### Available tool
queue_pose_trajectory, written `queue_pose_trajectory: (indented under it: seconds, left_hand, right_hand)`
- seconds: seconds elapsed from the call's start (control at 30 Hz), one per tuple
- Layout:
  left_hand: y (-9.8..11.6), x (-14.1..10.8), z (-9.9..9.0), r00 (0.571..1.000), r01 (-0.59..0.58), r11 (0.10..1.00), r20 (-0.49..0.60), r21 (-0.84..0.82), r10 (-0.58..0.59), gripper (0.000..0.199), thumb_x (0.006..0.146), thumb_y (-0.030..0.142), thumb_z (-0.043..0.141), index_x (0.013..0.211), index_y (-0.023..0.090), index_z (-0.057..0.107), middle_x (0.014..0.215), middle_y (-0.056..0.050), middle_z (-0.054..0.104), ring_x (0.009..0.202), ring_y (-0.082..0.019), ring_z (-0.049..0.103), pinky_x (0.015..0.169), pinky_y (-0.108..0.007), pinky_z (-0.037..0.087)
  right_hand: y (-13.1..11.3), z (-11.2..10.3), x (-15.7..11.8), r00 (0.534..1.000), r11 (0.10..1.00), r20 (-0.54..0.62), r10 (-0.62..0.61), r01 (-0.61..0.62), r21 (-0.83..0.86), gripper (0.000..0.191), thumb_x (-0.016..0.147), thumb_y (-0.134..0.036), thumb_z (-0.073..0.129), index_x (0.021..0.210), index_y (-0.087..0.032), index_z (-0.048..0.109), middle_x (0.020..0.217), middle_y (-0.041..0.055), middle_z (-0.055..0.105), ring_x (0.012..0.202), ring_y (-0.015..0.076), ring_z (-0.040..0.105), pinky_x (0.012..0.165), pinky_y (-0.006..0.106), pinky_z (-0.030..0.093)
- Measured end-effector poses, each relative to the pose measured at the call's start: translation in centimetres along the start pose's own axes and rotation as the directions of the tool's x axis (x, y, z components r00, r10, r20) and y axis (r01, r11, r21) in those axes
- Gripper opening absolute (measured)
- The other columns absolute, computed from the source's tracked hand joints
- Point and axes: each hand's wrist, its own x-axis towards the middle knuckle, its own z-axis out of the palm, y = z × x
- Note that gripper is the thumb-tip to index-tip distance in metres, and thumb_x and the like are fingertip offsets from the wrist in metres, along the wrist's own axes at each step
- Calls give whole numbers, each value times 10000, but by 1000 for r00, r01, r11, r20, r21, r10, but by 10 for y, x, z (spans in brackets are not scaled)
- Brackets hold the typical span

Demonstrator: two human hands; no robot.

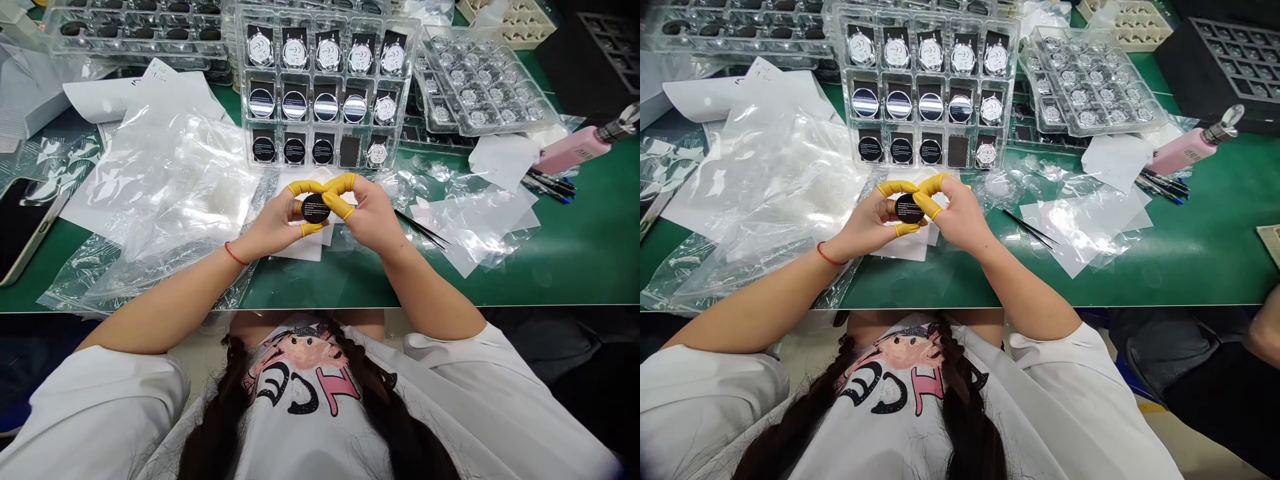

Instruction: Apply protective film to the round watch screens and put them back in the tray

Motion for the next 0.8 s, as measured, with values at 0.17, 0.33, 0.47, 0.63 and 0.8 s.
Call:
queue_pose_trajectory:
  seconds: [0.17,0.33,0.47,0.63,0.8]
  left_hand:
    - [1,0,1,1000,10,1000,3,-1,-10,579,758,256,797,1250,248,492,1024,-5,708,950,-169,742,886,-319,602]
    - [1,0,1,1000,11,1000,-3,7,-11,569,755,264,799,1235,238,495,1016,-7,700,952,-164,736,885,-318,603]
    - [1,0,2,1000,14,1000,-9,16,-14,569,754,270,800,1233,238,496,1001,-3,702,940,-161,734,901,-334,600]
    - [3,0,2,1000,22,1000,-7,13,-22,569,754,262,799,1233,239,492,1007,-1,706,953,-163,733,916,-343,596]
    - [2,0,2,1000,22,1000,-1,11,-22,563,760,262,793,1233,236,489,1011,-5,704,953,-166,733,903,-342,598]
  right_hand:
    - [1,1,-1,999,999,-23,-33,32,-41,240,882,-451,637,813,-223,614,918,11,695,934,181,623,889,382,472]
    - [2,2,-1,998,996,-32,-54,52,-71,211,894,-424,624,827,-224,609,924,7,697,934,180,623,892,386,474]
    - [2,2,-1,997,995,-33,-63,60,-84,181,896,-390,622,832,-222,610,911,4,693,915,175,624,882,384,474]
    - [3,2,-1,997,992,-38,-68,64,-108,183,902,-396,610,839,-225,610,916,3,691,924,180,627,909,404,465]
    - [2,4,-2,998,993,-32,-59,55,-107,225,906,-442,597,838,-228,606,919,1,690,935,180,627,922,407,470]
